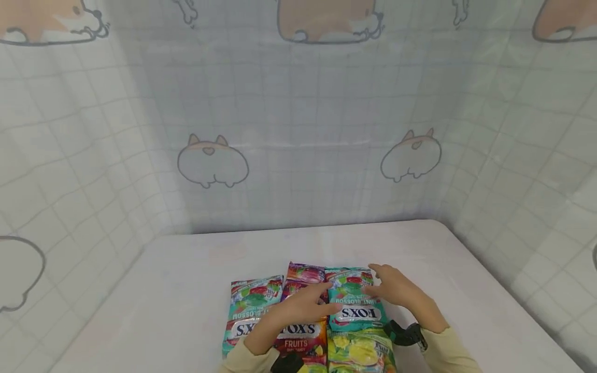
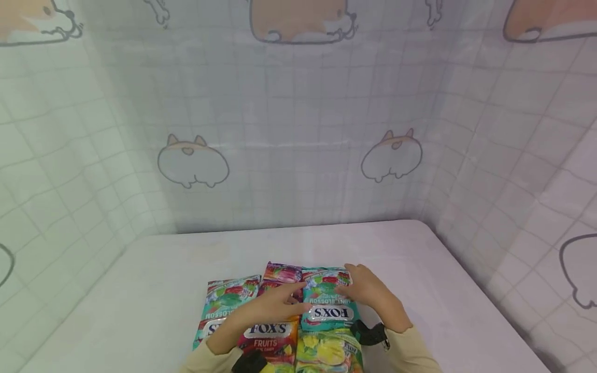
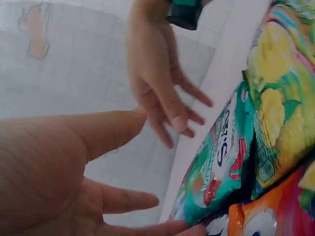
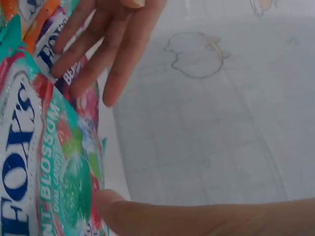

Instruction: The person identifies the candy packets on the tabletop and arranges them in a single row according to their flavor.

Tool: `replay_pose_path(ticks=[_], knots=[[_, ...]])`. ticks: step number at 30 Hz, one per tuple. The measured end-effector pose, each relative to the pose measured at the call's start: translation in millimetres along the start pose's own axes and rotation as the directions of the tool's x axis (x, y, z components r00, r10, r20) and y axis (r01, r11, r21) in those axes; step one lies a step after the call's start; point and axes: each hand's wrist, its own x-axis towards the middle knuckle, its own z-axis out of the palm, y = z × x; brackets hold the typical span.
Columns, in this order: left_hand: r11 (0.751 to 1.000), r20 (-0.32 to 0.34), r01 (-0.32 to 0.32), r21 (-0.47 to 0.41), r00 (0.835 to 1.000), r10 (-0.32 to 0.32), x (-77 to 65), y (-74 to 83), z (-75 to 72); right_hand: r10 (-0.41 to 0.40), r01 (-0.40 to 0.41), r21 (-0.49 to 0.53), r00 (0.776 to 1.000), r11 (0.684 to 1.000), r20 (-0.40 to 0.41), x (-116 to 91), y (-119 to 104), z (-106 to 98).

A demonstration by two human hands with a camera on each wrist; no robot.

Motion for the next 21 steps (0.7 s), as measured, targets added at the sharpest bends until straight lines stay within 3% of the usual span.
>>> replay_pose_path(ticks=[5,8,11,16,21], knots=[[0.992,-0.004,0.044,-0.115,0.999,-0.045,7.6,-4.0,5.0,0.108,-0.124,0.163,0.989,0.979,0.101,4.5,20.1,-2.2],[0.975,0.009,0.051,-0.218,0.999,-0.050,9.8,-7.1,6.7,0.149,-0.180,0.227,0.978,0.957,0.147,5.6,28.4,-1.5],[0.949,0.037,0.038,-0.312,0.999,-0.028,11.5,-10.6,7.4,0.146,-0.186,0.249,0.974,0.951,0.172,7.4,30.3,1.2],[0.919,0.076,0.024,-0.394,0.997,0.007,13.3,-16.3,6.8,0.107,-0.156,0.279,0.977,0.948,0.183,12.1,28.0,6.5],[0.886,0.103,0.023,-0.463,0.994,0.029,15.5,-17.6,4.5,0.127,-0.193,0.365,0.972,0.911,0.198,13.8,34.0,7.5]])
